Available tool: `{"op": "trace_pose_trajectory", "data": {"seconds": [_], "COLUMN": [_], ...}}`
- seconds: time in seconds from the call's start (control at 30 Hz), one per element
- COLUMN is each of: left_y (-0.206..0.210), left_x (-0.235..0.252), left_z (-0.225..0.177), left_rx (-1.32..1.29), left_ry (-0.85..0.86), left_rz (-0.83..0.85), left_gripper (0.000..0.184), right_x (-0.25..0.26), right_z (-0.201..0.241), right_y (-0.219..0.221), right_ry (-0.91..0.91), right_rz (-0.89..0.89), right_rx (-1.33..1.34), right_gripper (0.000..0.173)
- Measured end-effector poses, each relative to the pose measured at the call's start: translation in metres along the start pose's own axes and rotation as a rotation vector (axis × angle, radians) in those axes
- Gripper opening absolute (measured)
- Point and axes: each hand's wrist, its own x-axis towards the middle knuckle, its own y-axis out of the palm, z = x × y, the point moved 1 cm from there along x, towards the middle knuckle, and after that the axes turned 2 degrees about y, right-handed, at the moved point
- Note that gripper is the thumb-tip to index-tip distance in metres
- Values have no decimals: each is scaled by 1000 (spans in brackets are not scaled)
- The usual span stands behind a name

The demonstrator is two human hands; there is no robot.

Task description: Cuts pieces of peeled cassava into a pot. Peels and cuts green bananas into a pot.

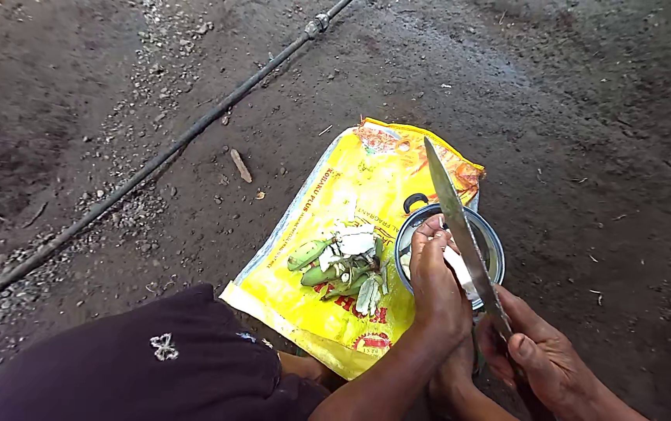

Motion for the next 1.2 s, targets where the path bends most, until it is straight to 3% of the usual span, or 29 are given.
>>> {"op": "trace_pose_trajectory", "data": {"seconds": [0.4,0.6,0.77,0.97,1.2], "left_y": [-10,-9,-8,-16,-21], "left_x": [5,3,4,8,10], "left_z": [2,8,10,18,22], "left_rx": [88,43,-46,-82,-144], "left_ry": [223,204,174,162,133], "left_rz": [56,107,146,131,203], "left_gripper": [26,25,24,29,31], "right_x": [10,8,8,9,20], "right_z": [-1,-1,-4,-4,1], "right_y": [10,9,9,8,8], "right_ry": [-43,-46,-79,-128,-148], "right_rz": [-3,-11,-46,-120,-86], "right_rx": [-43,-16,-132,-270,-238], "right_gripper": [61,54,67,67,67]}}
